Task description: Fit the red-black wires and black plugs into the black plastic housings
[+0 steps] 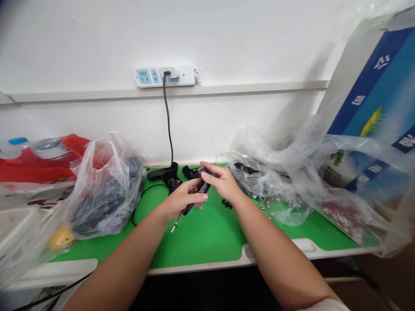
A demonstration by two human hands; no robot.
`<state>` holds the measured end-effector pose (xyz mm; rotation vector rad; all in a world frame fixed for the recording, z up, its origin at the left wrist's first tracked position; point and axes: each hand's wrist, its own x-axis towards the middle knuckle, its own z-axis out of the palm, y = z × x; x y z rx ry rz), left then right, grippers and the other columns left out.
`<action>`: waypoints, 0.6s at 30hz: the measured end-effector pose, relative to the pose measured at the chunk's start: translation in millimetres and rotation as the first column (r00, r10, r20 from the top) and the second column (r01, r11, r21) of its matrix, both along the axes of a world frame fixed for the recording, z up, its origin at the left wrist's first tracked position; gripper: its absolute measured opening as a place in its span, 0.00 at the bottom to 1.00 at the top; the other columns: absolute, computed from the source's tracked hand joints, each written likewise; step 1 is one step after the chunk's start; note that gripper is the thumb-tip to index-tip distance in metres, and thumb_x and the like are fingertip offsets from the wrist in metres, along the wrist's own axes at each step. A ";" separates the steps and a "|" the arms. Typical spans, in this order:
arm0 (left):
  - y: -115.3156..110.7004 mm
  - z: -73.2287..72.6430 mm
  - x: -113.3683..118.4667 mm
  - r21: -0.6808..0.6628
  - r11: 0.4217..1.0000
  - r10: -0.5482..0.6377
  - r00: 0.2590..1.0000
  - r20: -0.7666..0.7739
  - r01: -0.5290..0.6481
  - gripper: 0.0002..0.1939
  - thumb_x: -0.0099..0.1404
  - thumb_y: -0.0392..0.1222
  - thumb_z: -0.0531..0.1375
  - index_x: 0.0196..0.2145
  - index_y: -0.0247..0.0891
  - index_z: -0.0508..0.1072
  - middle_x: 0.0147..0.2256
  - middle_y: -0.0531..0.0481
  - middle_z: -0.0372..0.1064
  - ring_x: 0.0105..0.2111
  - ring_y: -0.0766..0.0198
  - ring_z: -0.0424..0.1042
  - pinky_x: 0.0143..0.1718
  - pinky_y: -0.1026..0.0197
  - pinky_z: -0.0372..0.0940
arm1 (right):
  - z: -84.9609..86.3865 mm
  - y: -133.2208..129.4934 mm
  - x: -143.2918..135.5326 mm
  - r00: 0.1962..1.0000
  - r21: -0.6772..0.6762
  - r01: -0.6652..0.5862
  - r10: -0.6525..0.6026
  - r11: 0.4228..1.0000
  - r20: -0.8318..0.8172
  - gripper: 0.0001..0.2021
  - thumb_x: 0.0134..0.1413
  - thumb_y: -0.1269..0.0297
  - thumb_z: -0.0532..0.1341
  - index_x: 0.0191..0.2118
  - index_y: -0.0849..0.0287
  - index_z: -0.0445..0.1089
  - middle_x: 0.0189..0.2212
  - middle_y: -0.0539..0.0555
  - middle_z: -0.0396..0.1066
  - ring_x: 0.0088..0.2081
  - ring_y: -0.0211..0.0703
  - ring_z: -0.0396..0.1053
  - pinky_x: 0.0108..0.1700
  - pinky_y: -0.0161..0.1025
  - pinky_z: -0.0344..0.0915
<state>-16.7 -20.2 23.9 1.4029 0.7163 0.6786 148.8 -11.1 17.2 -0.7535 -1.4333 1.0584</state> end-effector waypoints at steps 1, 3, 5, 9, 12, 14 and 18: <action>0.9 0.3 -1.0 0.046 0.999 -0.001 1.000 -0.018 0.002 0.24 0.51 0.45 0.65 0.45 0.37 0.67 0.39 0.45 0.66 0.35 0.64 0.69 0.26 0.66 0.66 | 0.8 -0.7 -0.1 0.999 0.029 0.027 -0.028 0.999 0.029 0.21 0.47 0.58 0.64 0.49 0.56 0.69 0.44 0.53 0.72 0.45 0.44 0.69 0.51 0.47 0.63; 2.2 0.3 -2.2 0.069 0.997 -0.029 0.999 -0.023 0.031 0.23 0.54 0.46 0.63 0.46 0.37 0.68 0.40 0.45 0.66 0.35 0.64 0.68 0.29 0.66 0.65 | 1.8 -2.8 -0.9 0.996 0.064 0.061 -0.064 0.996 0.057 0.21 0.47 0.58 0.64 0.49 0.56 0.70 0.44 0.53 0.72 0.44 0.44 0.70 0.50 0.47 0.64; 2.6 -0.4 -2.3 0.060 0.996 -0.064 0.998 -0.013 0.065 0.22 0.56 0.46 0.62 0.48 0.37 0.67 0.39 0.45 0.66 0.35 0.65 0.69 0.29 0.66 0.64 | 1.9 -4.7 -1.7 0.993 0.073 0.087 -0.092 0.994 0.073 0.21 0.48 0.57 0.64 0.49 0.56 0.70 0.43 0.54 0.72 0.43 0.45 0.70 0.49 0.47 0.66; 2.4 -4.1 2.1 0.103 0.994 -0.025 1.000 0.017 0.024 0.22 0.56 0.47 0.62 0.46 0.35 0.69 0.33 0.48 0.67 0.29 0.68 0.66 0.27 0.66 0.60 | -0.1 -5.5 -1.1 0.980 0.113 0.138 -0.152 0.984 0.129 0.20 0.49 0.58 0.63 0.49 0.57 0.70 0.43 0.55 0.73 0.43 0.46 0.70 0.48 0.46 0.66; 2.2 -8.7 8.1 0.178 0.982 0.052 0.998 0.032 -0.057 0.22 0.55 0.48 0.62 0.45 0.34 0.69 0.31 0.49 0.68 0.31 0.66 0.67 0.32 0.64 0.62 | -1.6 -4.6 0.5 0.972 0.136 0.138 -0.161 0.981 0.169 0.20 0.49 0.58 0.63 0.49 0.57 0.70 0.43 0.55 0.73 0.44 0.47 0.70 0.49 0.47 0.65; 2.6 -12.1 11.4 0.238 0.966 0.096 0.995 0.017 -0.097 0.22 0.56 0.49 0.61 0.46 0.34 0.69 0.33 0.48 0.70 0.35 0.63 0.67 0.36 0.61 0.63 | -2.1 -4.0 0.7 0.974 0.122 0.122 -0.143 0.985 0.177 0.21 0.48 0.58 0.64 0.49 0.57 0.70 0.43 0.55 0.73 0.43 0.47 0.71 0.48 0.46 0.65; 1.9 -17.1 12.9 0.344 0.929 0.163 0.985 -0.053 -0.135 0.24 0.59 0.52 0.57 0.48 0.33 0.66 0.40 0.44 0.69 0.40 0.60 0.68 0.41 0.58 0.64 | -3.0 -1.1 -1.8 0.994 0.034 0.065 -0.068 0.997 0.086 0.19 0.48 0.56 0.64 0.46 0.58 0.72 0.43 0.55 0.73 0.44 0.46 0.70 0.50 0.45 0.64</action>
